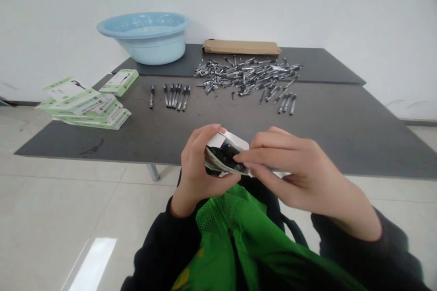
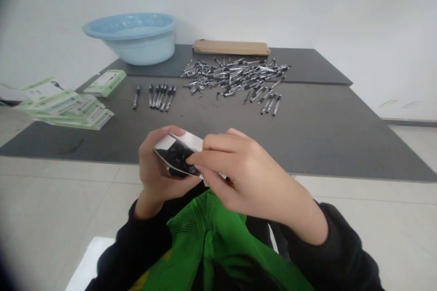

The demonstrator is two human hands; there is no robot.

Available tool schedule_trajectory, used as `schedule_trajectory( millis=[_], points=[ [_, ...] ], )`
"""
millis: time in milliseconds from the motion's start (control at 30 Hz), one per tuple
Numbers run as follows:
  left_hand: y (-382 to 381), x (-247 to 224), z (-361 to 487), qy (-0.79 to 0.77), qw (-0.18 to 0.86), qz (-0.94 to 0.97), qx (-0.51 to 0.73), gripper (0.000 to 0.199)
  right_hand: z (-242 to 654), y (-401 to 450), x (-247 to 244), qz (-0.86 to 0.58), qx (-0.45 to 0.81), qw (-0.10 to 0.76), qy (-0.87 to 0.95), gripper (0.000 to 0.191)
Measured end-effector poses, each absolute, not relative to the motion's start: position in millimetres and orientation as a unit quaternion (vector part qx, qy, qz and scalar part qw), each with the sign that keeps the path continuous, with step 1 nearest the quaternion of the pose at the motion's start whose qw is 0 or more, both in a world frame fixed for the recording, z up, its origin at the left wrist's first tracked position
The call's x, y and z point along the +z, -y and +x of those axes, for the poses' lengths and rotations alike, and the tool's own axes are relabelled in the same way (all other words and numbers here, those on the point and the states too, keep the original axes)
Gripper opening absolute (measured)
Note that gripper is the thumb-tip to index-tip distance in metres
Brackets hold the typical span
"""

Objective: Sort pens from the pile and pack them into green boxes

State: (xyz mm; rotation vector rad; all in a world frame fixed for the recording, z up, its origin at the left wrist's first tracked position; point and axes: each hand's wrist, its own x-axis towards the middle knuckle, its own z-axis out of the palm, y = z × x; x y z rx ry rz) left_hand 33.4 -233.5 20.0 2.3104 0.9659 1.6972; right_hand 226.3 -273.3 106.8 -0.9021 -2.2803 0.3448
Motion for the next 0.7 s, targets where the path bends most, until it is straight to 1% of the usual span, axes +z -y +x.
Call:
schedule_trajectory(
  millis=[67, 133, 300, 400, 500, 600, 700],
  points=[
    [235.7, 29.1, 32.7, -0.317, 0.081, 0.778, 0.537, 0.078, 229.0, 267.7, 122.8, -0.335, 0.134, 0.273, 0.892, 0.022],
    [237.4, 37.1, 31.2, -0.324, 0.103, 0.788, 0.514, 0.075, 230.5, 264.2, 134.4, -0.320, 0.139, 0.246, 0.904, 0.021],
    [239.9, 46.7, 29.1, -0.303, 0.120, 0.816, 0.477, 0.075, 231.2, 262.7, 143.7, -0.309, 0.157, 0.236, 0.908, 0.025],
    [242.0, 48.1, 30.3, -0.284, 0.149, 0.824, 0.467, 0.079, 231.7, 263.8, 145.6, -0.310, 0.149, 0.165, 0.924, 0.031],
    [244.5, 48.7, 31.6, -0.269, 0.201, 0.826, 0.452, 0.083, 232.9, 264.2, 149.0, -0.302, 0.154, 0.110, 0.934, 0.029],
    [246.1, 49.0, 31.7, -0.268, 0.241, 0.822, 0.441, 0.085, 233.5, 262.2, 150.4, -0.292, 0.172, 0.106, 0.935, 0.027],
    [246.5, 48.9, 30.6, -0.270, 0.271, 0.822, 0.423, 0.087, 232.3, 257.6, 146.8, -0.271, 0.216, 0.133, 0.929, 0.021]
  ],
)
